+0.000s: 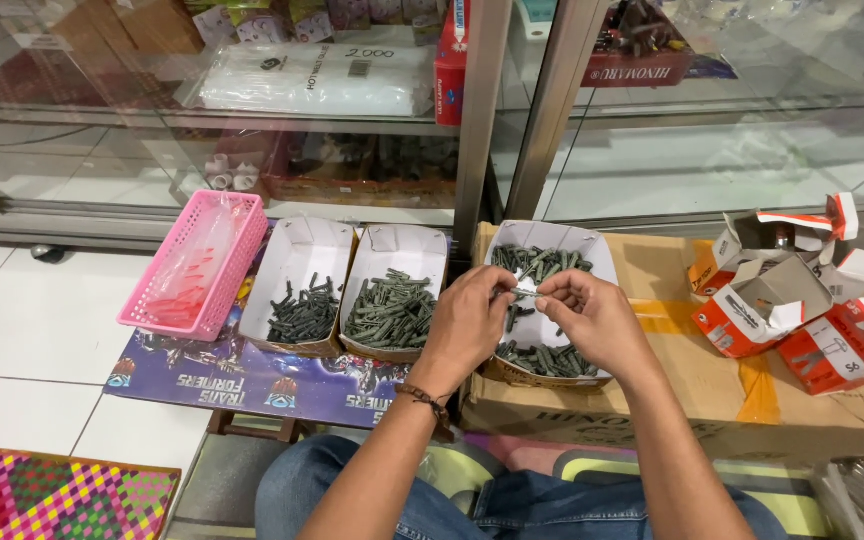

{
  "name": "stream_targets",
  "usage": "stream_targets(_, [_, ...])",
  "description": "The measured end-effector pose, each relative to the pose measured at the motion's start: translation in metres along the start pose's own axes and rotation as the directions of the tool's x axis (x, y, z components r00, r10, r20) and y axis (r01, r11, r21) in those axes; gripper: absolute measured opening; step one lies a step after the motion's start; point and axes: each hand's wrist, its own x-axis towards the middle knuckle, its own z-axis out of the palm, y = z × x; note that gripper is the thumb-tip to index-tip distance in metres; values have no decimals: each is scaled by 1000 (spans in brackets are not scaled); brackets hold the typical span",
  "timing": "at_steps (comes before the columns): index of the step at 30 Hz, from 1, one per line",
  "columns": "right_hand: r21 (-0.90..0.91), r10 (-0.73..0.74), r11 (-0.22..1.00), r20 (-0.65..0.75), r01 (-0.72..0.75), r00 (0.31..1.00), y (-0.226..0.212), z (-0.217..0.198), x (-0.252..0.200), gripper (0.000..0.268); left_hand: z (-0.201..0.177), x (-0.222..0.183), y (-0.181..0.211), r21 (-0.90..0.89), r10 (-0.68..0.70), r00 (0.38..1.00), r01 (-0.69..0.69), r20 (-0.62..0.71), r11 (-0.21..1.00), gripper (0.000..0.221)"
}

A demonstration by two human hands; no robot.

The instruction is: The person sits on the floor and sorts small, dark-colored fasteners by hand. They pick up individual fasteners from a white box, inspect them, and place them into one of two other white boxes positioned nearby.

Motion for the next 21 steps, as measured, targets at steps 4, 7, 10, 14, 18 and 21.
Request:
stream_targets(4, [8,2,1000,2,-2,1000,1,0,0,17,2,0,-3,-8,-4,1000,4,-1,1000,14])
stream_targets(7, [1,0,1000,4,0,1000,1,-1,0,17,2,0,-3,-7,-4,1000,4,-2,1000,13])
stream_targets(10, [1,1,1000,6,-1,1000,-1,-1,-1,17,-1,0,0,-1,-3,1000,3,2,1000,12])
stream_targets(14, [-32,4,999,3,-4,1000,-6,-2,-4,14,-4,0,2,13,25,1000,-25,13,1000,14])
stream_targets(18, [-112,-8,994,17,10,1000,-8,-2,-4,16,-2,-1,-1,33,50,999,-51,13,998,18])
stream_targets(21, [-130,-10,991,20,13,1000,-5,-2,-3,17,-3,-1,0,35,66,998,-66,12,997,21])
